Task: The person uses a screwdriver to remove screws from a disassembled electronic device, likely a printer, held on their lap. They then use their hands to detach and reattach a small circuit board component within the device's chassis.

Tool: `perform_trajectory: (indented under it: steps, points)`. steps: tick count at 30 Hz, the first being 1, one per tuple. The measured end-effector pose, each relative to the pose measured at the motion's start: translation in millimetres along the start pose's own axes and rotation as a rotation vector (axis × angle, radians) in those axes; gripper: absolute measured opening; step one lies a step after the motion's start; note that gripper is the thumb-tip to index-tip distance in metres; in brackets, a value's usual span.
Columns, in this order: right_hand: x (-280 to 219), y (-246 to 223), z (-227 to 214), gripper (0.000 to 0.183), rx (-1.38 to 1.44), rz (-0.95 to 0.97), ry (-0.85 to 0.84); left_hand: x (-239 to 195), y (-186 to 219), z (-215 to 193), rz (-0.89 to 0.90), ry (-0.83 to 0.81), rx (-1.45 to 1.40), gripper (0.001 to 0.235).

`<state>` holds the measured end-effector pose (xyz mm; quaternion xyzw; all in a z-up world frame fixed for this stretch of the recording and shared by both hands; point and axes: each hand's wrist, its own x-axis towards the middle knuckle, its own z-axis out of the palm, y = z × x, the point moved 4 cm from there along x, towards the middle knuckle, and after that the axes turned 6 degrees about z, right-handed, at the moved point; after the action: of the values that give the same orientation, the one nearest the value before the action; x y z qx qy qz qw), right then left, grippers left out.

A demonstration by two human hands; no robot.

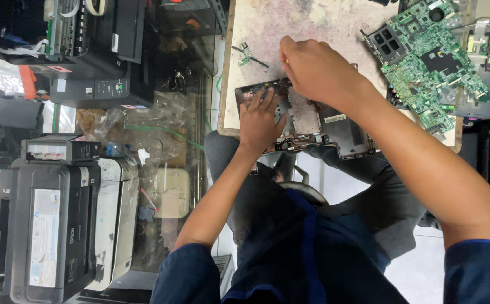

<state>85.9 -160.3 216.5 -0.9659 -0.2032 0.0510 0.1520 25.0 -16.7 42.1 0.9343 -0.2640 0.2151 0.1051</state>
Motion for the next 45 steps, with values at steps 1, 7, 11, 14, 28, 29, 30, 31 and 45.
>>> perform_trajectory:
  steps: [1,7,11,14,28,29,30,31,45]
  points:
    - [4,1,-2,0.008,0.002,0.000,0.002,0,0,1,0.002,-0.001,0.002,0.055]
    - [26,14,6,0.013,-0.037,-0.057,0.110,-3,-2,11,-0.009,-0.060,0.009,0.063]
    - [26,12,-1,0.019,0.013,0.023,0.033,2,0,12,-0.041,-0.094,-0.003,0.063]
    - [27,16,2,0.015,0.038,0.027,0.000,2,-2,15,-0.045,-0.070,-0.011,0.061]
    - [33,24,17,0.014,0.012,-0.057,-0.048,8,-2,8,-0.046,-0.119,-0.033,0.061]
    - [30,22,17,0.026,-0.072,0.057,-0.018,9,-2,8,-0.049,-0.134,-0.032,0.062]
    - [25,21,19,0.040,-0.154,0.172,0.010,7,0,9,-0.052,-0.152,-0.033,0.063]
    - [30,18,26,0.040,-0.150,0.174,0.011,6,-1,8,-0.049,-0.155,-0.031,0.063]
    - [26,40,38,0.038,-0.140,0.269,0.296,10,3,7,-0.058,-0.212,0.055,0.066]
